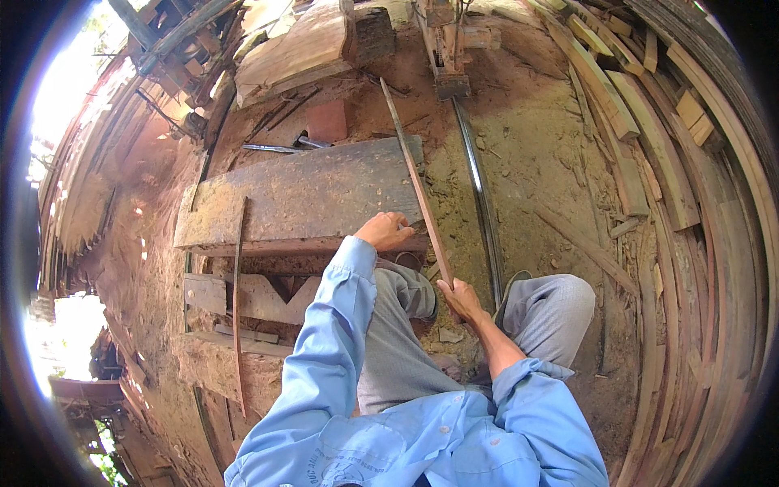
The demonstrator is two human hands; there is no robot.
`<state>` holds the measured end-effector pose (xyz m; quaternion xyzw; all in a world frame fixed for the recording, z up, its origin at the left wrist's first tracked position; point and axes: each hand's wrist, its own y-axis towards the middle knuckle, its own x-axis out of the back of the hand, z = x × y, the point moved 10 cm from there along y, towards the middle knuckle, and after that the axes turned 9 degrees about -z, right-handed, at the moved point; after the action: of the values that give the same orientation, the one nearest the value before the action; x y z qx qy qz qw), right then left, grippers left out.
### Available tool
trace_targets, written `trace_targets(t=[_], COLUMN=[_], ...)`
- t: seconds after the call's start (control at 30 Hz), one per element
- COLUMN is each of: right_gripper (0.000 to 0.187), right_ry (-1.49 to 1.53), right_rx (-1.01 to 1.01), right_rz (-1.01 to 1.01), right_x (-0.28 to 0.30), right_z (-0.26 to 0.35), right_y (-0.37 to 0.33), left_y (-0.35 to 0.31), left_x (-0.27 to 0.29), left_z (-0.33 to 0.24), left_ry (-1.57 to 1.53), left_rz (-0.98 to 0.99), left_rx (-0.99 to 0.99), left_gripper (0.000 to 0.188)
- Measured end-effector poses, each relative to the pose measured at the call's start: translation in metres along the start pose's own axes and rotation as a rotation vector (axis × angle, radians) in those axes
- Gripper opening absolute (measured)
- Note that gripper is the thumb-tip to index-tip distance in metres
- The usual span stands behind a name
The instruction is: The person sits on the ground and uses a metal rod to adjust a component of a large machine, likely a saw. The person manipulates the rod with both hands to make precise adjustments to the machinery.
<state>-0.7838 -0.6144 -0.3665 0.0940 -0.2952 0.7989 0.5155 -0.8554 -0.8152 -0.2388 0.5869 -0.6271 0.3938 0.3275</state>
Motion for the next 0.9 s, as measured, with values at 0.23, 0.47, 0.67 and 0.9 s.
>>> trace_targets(t=[0.23, 0.47, 0.67, 0.9], right_gripper=[0.047, 0.047, 0.048, 0.049], right_ry=[-0.024, -0.003, 0.001, -0.011], right_rx=[0.025, 0.01, 0.028, 0.016], right_rz=[-0.014, -0.006, -0.007, -0.013], right_x=[0.001, 0.001, -0.001, -0.002], right_z=[0.004, 0.003, 0.001, -0.007], right_y=[-0.001, -0.002, 0.001, 0.004], left_y=[0.0, -0.001, 0.001, -0.001], left_x=[-0.001, 0.0, -0.005, -0.001], left_z=[0.001, 0.001, 0.006, 0.0], left_ry=[0.002, 0.001, -0.005, -0.001], left_rz=[-0.003, 0.014, 0.009, 0.017], left_rx=[-0.015, 0.004, 0.015, 0.014], left_gripper=[0.042, 0.042, 0.042, 0.043])
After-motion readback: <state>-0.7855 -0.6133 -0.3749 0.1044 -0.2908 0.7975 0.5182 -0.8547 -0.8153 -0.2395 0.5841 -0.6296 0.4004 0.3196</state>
